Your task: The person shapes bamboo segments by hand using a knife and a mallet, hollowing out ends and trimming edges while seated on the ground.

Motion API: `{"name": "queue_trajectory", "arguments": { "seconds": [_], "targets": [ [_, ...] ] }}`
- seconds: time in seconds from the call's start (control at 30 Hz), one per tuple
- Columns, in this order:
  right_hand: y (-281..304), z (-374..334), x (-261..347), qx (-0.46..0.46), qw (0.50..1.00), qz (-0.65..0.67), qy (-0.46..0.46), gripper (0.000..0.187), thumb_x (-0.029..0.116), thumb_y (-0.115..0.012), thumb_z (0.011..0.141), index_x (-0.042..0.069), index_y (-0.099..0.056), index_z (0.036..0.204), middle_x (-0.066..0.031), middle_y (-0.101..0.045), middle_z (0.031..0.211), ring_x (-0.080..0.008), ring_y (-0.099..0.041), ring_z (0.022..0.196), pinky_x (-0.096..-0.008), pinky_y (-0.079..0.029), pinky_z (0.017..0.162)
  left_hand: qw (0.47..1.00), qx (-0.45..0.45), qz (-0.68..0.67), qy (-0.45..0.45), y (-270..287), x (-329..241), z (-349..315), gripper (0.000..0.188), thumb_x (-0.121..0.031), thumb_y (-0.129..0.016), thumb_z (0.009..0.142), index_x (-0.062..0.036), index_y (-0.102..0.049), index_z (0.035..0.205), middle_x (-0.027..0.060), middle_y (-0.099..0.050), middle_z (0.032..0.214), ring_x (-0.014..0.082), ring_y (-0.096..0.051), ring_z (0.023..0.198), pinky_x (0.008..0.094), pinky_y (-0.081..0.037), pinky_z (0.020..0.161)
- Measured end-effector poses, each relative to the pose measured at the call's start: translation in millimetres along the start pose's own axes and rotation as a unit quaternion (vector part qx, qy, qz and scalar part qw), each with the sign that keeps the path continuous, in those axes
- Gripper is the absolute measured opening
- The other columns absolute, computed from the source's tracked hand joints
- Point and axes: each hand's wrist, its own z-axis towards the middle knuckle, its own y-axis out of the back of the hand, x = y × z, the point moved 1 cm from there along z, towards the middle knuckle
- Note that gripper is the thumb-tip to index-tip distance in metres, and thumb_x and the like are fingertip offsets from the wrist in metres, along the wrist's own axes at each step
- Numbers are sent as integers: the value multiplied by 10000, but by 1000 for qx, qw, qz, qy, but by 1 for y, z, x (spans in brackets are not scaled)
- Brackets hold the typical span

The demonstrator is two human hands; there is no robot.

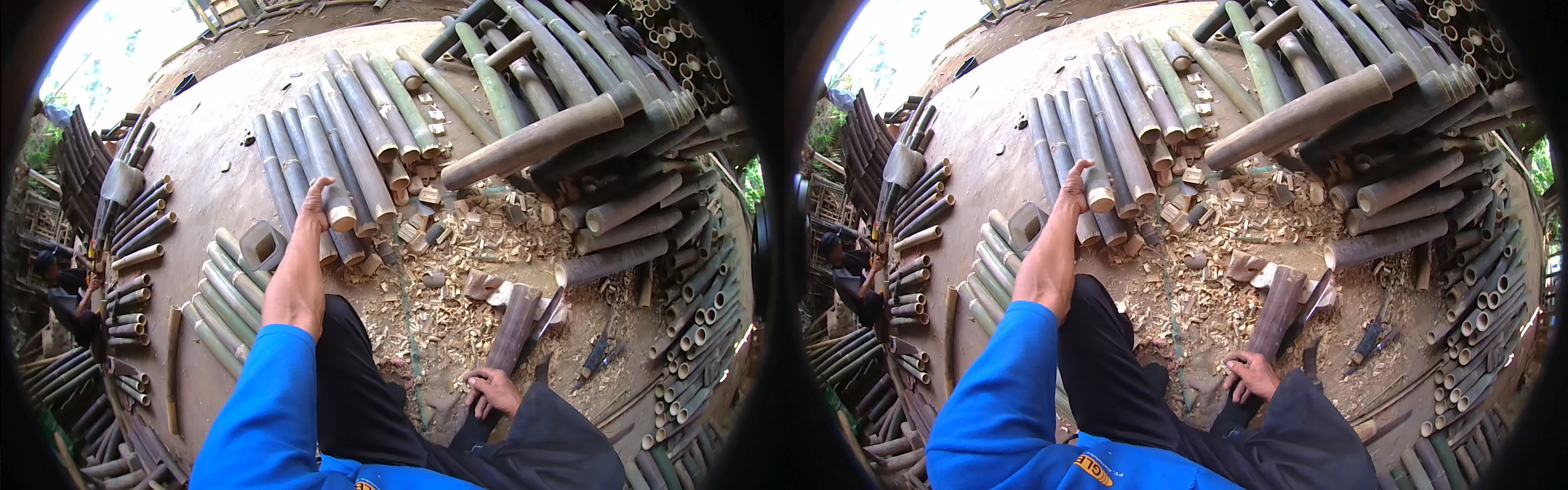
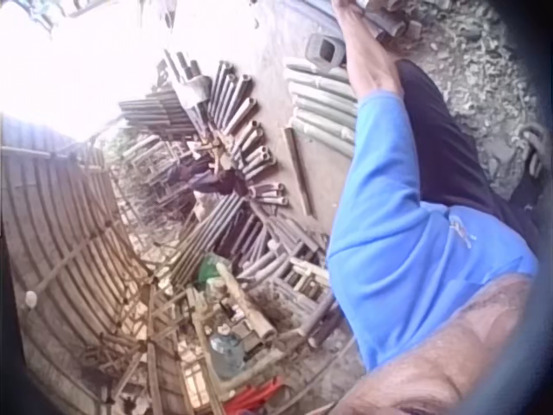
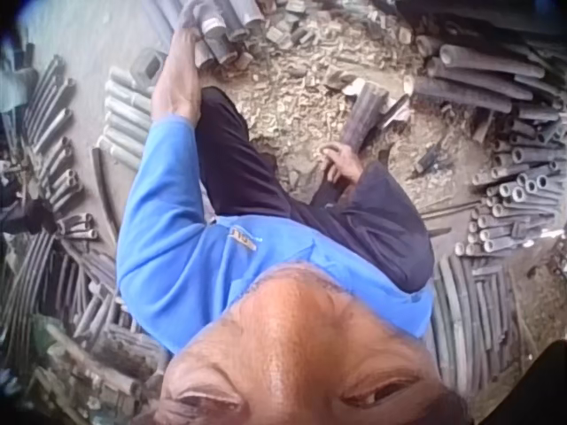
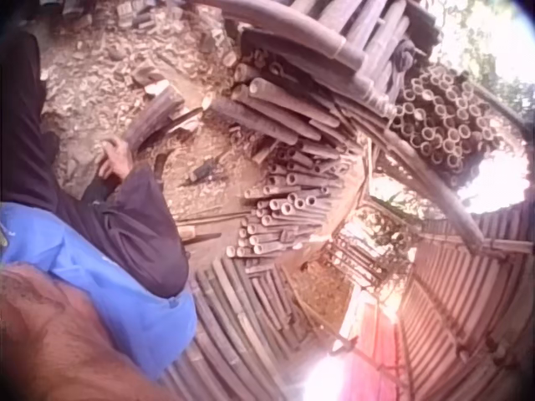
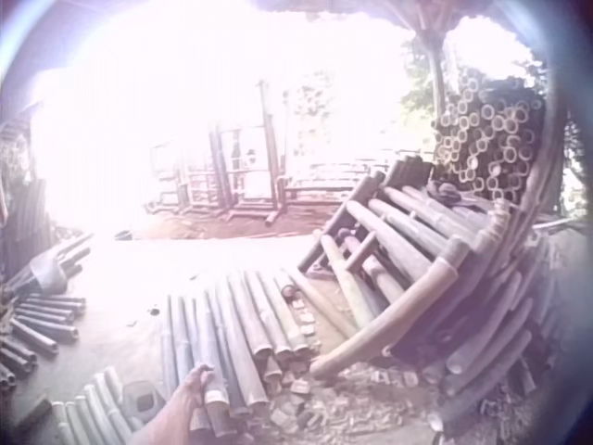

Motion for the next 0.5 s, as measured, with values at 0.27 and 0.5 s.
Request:
{"name": "queue_trajectory", "arguments": {
  "seconds": [0.27,0.5],
  "targets": [
    [-1,2,2,9,1000,-6,7,390,266,-532,1036,-14,-515,1307,-155,-714,853,-205,-664,506,-308,-543,414,964,-135,161,-162,-6,-19,-5,305,-88,-858,664,37,-683,880,138,-678,775,252,-662,592,428,-564,503],
    [-6,-3,4,-23,1000,1,7,329,213,-512,1032,-18,-543,1264,-178,-716,831,-221,-662,484,-315,-537,397,911,-257,232,-226,-17,-45,-17,535,-137,-850,646,85,-526,1010,152,-657,868,260,-663,691,484,-602,569]
  ]
}}
